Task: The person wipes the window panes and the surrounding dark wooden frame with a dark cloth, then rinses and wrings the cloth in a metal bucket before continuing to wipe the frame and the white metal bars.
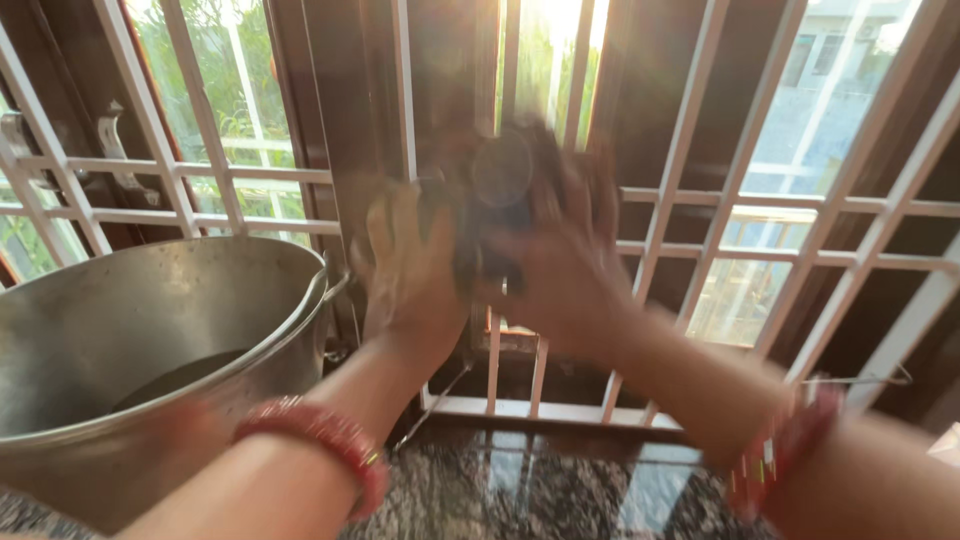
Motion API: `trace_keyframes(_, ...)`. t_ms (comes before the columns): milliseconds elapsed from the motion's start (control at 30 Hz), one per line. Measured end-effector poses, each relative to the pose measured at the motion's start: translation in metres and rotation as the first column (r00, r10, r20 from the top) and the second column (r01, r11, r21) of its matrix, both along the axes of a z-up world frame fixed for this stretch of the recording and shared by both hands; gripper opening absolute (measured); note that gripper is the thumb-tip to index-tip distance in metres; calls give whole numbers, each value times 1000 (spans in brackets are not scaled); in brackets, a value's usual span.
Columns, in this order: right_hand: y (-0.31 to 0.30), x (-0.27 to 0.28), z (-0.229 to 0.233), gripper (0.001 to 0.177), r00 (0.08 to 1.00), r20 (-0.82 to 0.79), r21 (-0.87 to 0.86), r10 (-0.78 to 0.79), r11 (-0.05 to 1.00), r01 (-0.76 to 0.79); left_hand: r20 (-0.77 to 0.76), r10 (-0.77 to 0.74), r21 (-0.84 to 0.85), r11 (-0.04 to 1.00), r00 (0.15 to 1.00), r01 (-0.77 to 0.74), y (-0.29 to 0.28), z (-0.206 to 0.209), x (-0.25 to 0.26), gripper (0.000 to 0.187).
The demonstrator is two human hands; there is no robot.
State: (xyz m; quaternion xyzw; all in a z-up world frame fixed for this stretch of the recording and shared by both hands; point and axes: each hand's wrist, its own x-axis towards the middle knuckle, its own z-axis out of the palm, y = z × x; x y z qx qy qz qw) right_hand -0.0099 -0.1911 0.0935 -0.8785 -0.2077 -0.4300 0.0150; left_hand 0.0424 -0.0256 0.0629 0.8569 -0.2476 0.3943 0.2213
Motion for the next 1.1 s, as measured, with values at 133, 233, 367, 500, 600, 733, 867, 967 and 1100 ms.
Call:
trace_keyframes(133, -15, 52, 26, 46, 998, 27, -157, 54, 986, -49, 91, 268, 82, 958, 959, -276, -31, 3, 30, 88)
trace_keyframes(233, -16, 73, 0, 62, 994, -110, -159, 0, 987, -18, 202, 333, 143, 920, 921, -364, -32, -23, 44, 85)
trace_keyframes(367, -3, 70, -43, 61, 988, -126, -83, -85, 994, 75, 268, 373, 261, 859, 888, -439, -21, -60, 45, 59)
trace_keyframes(500, 8, 60, -84, 63, 968, -236, -28, -85, 996, 81, 257, 386, 320, 831, 886, -455, -15, -93, 40, 53)
trace_keyframes(600, 13, 42, -132, 60, 936, -352, 29, -8, 999, 19, 58, 321, 475, 824, 945, -309, 0, -133, 16, 50)
trace_keyframes(733, 14, 21, -189, 63, 868, -496, -17, -17, 1000, 10, -158, 274, 546, 825, 948, -147, 8, -192, -3, 58)
trace_keyframes(867, 24, 6, -217, 65, 730, -683, 34, 14, 999, 12, -190, 145, 421, 905, 971, -53, 15, -224, -16, 69)
trace_keyframes(967, 29, -1, -207, 60, 562, -827, 28, -32, 995, 97, -409, 207, 530, 847, 889, 46, 24, -218, -20, 53)
trace_keyframes(1100, 34, -17, -176, 59, 378, -923, -28, -65, 994, 103, -510, 197, 566, 809, 837, 155, 32, -199, -46, 45)
